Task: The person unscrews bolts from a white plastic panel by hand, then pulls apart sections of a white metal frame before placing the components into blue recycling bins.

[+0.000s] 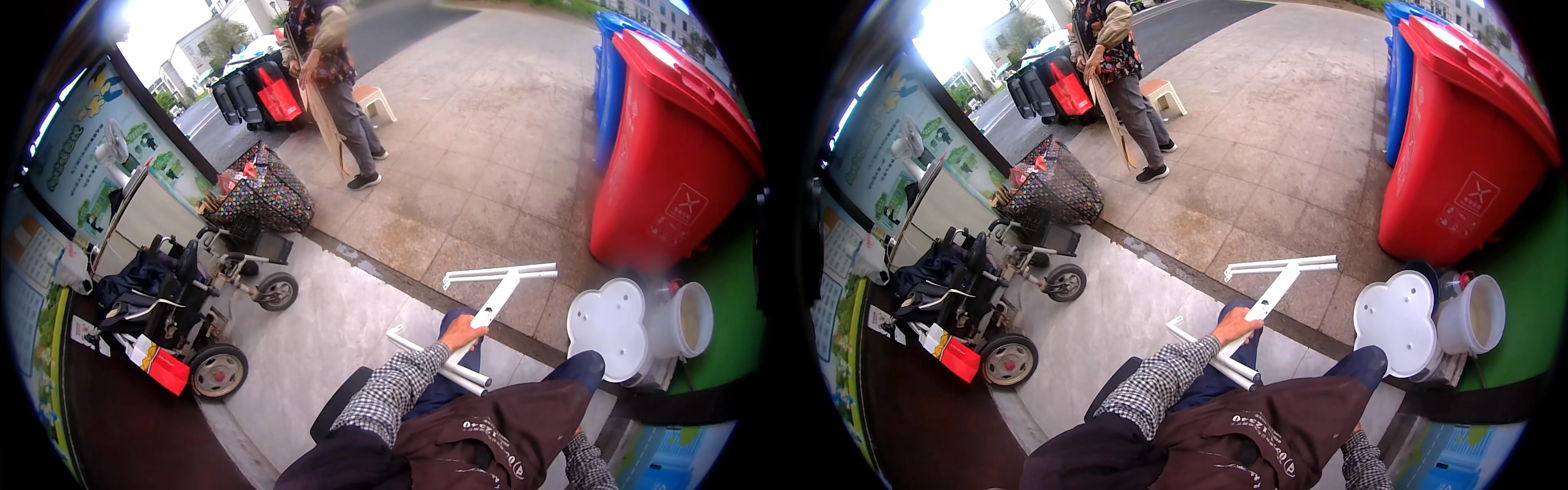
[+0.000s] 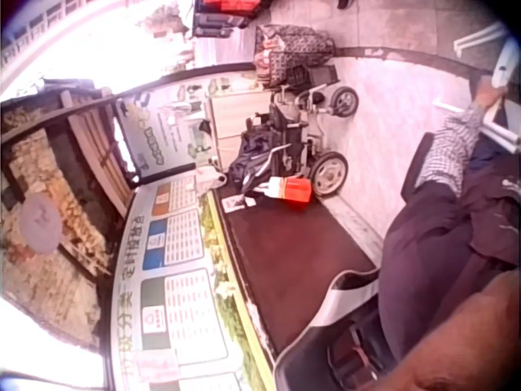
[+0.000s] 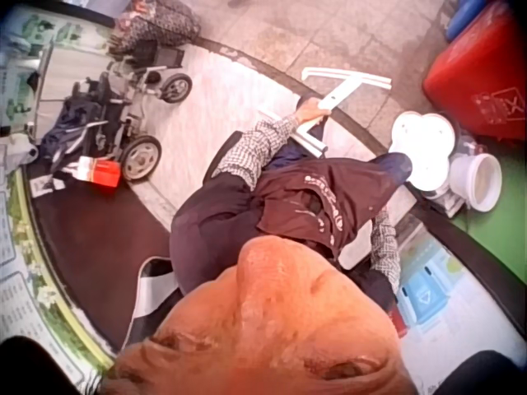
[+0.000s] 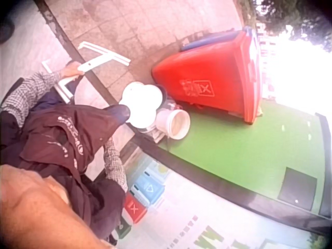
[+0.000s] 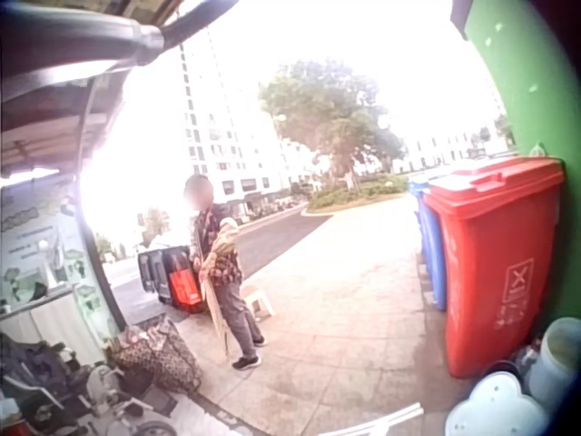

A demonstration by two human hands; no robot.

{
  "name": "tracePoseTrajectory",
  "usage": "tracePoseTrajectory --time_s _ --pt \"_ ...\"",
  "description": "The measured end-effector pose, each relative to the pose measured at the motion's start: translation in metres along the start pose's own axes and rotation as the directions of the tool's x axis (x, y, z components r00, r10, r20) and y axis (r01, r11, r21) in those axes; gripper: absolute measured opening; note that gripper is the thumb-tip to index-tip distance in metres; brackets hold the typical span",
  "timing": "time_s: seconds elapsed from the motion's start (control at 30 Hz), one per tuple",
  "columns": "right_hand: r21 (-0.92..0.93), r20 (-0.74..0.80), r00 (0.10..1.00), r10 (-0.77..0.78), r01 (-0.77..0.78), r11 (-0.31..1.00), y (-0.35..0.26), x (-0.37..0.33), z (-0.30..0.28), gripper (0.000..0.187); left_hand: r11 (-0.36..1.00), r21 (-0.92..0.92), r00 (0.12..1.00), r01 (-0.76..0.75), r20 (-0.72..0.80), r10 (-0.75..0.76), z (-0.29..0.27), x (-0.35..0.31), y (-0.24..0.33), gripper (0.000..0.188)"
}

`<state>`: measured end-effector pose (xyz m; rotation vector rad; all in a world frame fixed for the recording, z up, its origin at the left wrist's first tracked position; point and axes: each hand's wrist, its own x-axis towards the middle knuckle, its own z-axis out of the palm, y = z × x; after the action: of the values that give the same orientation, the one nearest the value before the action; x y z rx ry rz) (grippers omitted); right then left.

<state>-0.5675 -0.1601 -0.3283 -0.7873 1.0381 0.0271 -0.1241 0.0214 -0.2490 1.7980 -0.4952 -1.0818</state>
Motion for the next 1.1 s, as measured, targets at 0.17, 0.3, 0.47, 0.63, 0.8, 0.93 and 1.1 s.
tracePoseTrajectory --time_s 0.17,0.3,0.47,0.63,0.8,0.93,1.1 --pt "-0.025 -0.019 0.999 -0.026 0.025 0.999 -0.002 0.026 0.010 0.046 0.998 0.057 0.999 0.005 -0.034 -0.003 -0.008 0.002 0.010 0.035" --pt "-0.070 -0.056 0.996 -0.070 0.066 0.995 0.002 0.029 -0.004 0.045 0.996 0.089 1.000 0.013 0.016 -0.014 0.002 0.012 0.010 0.034" --pt "-0.141 -0.131 0.990 -0.044 0.025 0.990 0.009 0.026 -0.009 0.043 0.998 0.015 0.996 0.066 0.051 -0.067 0.006 0.001 0.010 0.030" --pt "-0.098 -0.174 0.984 -0.041 0.024 0.995 0.026 0.036 -0.009 0.042 0.995 0.061 0.995 0.078 0.049 -0.081 0.006 -0.006 0.024 0.029" --pt "-0.100 -0.242 0.960 -0.143 0.122 0.987 0.062 0.079 -0.038 0.040 0.994 0.090 0.996 0.058 0.063 -0.064 0.009 -0.009 0.028 0.027" --pt "-0.099 -0.318 0.922 -0.223 0.201 0.974 0.044 0.073 -0.061 0.036 0.996 0.088 0.998 0.021 0.062 -0.026 0.017 -0.004 0.023 0.026" --pt "0.089 -0.355 0.919 -0.172 0.216 0.972 -0.053 0.003 -0.037 0.018 0.985 0.138 0.993 -0.104 -0.038 0.110 0.007 -0.016 0.031 0.025"
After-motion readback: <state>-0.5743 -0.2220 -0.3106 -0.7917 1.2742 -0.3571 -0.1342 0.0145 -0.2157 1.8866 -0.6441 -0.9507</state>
